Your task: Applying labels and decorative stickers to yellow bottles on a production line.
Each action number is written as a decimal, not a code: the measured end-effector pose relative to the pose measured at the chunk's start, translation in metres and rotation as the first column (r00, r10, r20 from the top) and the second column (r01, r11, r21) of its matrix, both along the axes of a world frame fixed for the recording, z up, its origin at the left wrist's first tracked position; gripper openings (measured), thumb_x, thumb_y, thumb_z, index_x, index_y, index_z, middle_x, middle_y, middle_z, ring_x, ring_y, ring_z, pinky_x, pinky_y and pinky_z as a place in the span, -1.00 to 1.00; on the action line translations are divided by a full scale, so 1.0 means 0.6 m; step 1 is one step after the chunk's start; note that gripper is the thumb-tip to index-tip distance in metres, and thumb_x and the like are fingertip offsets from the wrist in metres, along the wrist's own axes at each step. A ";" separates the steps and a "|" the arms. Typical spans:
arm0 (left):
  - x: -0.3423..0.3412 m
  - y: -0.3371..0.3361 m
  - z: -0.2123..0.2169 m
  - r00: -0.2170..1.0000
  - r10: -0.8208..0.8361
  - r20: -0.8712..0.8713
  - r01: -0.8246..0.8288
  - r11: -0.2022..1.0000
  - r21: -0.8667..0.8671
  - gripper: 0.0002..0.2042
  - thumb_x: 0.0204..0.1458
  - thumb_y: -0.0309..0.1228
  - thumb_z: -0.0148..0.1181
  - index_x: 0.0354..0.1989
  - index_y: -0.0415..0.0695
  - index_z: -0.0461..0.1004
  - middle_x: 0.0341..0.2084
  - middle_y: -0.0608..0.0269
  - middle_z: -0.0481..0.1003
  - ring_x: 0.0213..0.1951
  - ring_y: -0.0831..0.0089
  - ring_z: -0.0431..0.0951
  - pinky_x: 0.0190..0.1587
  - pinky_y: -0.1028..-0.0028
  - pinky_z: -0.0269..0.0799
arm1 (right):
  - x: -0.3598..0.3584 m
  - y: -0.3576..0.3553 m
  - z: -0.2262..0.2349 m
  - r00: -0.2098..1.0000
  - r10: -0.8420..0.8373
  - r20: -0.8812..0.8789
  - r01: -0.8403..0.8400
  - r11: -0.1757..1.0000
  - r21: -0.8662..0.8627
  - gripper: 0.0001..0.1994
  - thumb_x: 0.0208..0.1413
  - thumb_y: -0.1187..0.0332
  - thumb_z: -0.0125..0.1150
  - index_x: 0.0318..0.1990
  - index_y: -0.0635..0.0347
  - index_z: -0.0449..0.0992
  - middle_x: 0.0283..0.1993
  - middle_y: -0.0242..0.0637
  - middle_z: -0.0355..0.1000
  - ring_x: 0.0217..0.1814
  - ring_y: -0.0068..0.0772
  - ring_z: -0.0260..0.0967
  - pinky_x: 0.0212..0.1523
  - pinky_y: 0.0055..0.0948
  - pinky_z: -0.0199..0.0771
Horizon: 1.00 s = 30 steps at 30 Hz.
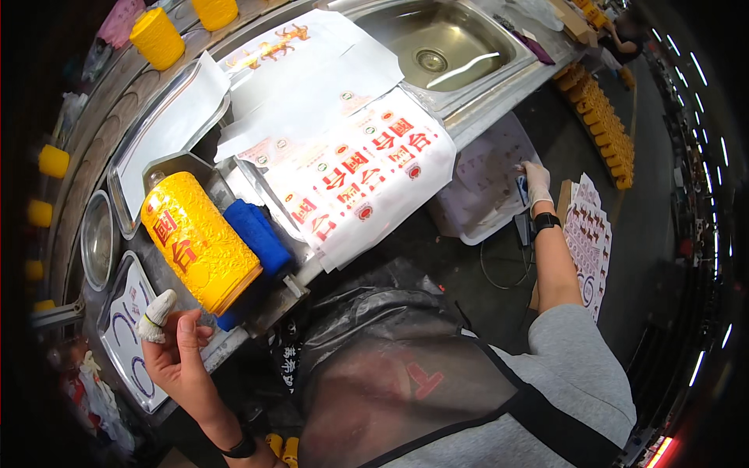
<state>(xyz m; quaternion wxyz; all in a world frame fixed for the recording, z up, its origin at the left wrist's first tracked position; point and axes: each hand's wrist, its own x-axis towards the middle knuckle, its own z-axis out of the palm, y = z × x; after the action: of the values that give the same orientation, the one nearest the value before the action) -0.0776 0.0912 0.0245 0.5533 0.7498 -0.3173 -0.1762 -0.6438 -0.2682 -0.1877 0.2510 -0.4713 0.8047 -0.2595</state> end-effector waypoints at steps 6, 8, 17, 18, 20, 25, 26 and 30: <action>0.008 0.007 -0.005 1.000 -0.022 0.011 0.021 1.000 0.015 -0.75 0.17 -0.45 0.18 -0.01 -0.26 0.47 -0.37 0.24 0.58 -0.48 0.64 0.47 -0.41 0.67 0.30 | -0.030 -0.007 -0.048 0.956 -0.200 0.213 0.138 0.952 0.271 -0.54 0.09 0.17 0.25 -0.05 0.48 0.51 -0.27 -0.20 0.58 -0.31 -0.38 0.53 -0.31 -0.50 0.41; 0.010 0.009 -0.008 0.999 -0.033 0.021 0.033 0.999 0.028 -0.75 0.19 -0.43 0.17 0.00 -0.26 0.46 -0.36 0.22 0.58 -0.47 0.64 0.47 -0.40 0.66 0.30 | -0.030 -0.007 -0.037 0.938 -0.227 0.261 0.165 0.957 0.241 -0.56 0.10 0.20 0.24 -0.04 0.47 0.50 -0.22 -0.19 0.58 -0.31 -0.38 0.53 -0.38 -0.51 0.40; 0.020 0.014 -0.016 0.999 -0.033 -0.006 0.033 0.999 0.025 -0.73 0.19 -0.42 0.18 0.02 -0.25 0.45 -0.34 0.21 0.58 -0.47 0.64 0.47 -0.40 0.66 0.30 | 0.031 0.033 0.032 0.763 -0.142 0.630 0.010 0.978 0.208 -0.61 0.29 0.13 -0.06 0.02 0.22 0.53 -0.09 -0.28 0.58 -0.57 -0.57 0.34 -0.57 -0.61 0.24; 0.020 0.014 -0.018 0.999 -0.029 -0.027 0.029 0.999 0.017 -0.73 0.18 -0.42 0.18 0.02 -0.25 0.45 -0.34 0.21 0.58 -0.47 0.64 0.47 -0.40 0.66 0.30 | 0.038 0.036 0.040 0.768 -0.120 0.629 -0.043 0.970 0.237 -0.59 0.29 0.09 -0.08 0.03 0.18 0.53 -0.09 -0.28 0.58 -0.63 -0.63 0.24 -0.60 -0.64 0.17; 0.023 0.015 -0.020 0.999 -0.024 -0.049 0.024 1.000 0.007 -0.73 0.18 -0.42 0.19 0.02 -0.25 0.46 -0.34 0.20 0.58 -0.46 0.64 0.47 -0.40 0.66 0.30 | 0.057 0.040 0.055 0.760 -0.094 0.643 -0.056 0.976 0.208 -0.61 0.28 0.11 -0.06 0.02 0.17 0.54 -0.13 -0.30 0.59 -0.67 -0.66 0.15 -0.61 -0.63 0.14; 0.032 0.024 -0.028 0.998 -0.028 -0.051 0.027 0.999 -0.020 -0.73 0.17 -0.42 0.20 0.01 -0.26 0.46 -0.33 0.18 0.59 -0.47 0.63 0.48 -0.40 0.66 0.31 | 0.119 0.050 0.098 0.724 0.017 0.689 -0.148 0.980 0.131 -0.64 0.24 0.15 0.00 0.01 0.17 0.55 -0.24 -0.31 0.59 -0.71 -0.68 0.09 -0.63 -0.63 0.11; 0.032 0.025 -0.030 0.998 -0.027 -0.051 0.026 0.999 -0.023 -0.73 0.17 -0.42 0.20 0.01 -0.26 0.46 -0.33 0.18 0.59 -0.47 0.63 0.48 -0.40 0.66 0.31 | 0.134 0.054 0.113 0.750 0.053 0.660 -0.152 0.984 0.094 -0.64 0.23 0.19 0.01 0.04 0.19 0.53 -0.27 -0.30 0.58 -0.71 -0.68 0.09 -0.64 -0.62 0.11; 0.033 0.027 -0.032 0.998 -0.007 -0.062 0.006 1.000 -0.022 -0.76 0.17 -0.48 0.18 -0.01 -0.25 0.46 -0.37 0.22 0.58 -0.48 0.64 0.49 -0.43 0.68 0.30 | 0.131 0.049 0.103 0.799 0.183 0.573 -0.187 0.981 -0.053 -0.57 0.20 0.29 0.00 0.20 0.21 0.42 -0.29 -0.36 0.56 -0.72 -0.70 0.11 -0.66 -0.62 0.08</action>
<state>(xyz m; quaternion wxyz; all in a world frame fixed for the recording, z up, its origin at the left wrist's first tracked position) -0.0576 0.1071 0.0050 0.5706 0.7367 -0.3044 -0.1977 -0.5651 -0.2387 -0.1256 0.5076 -0.4463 0.6422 -0.3616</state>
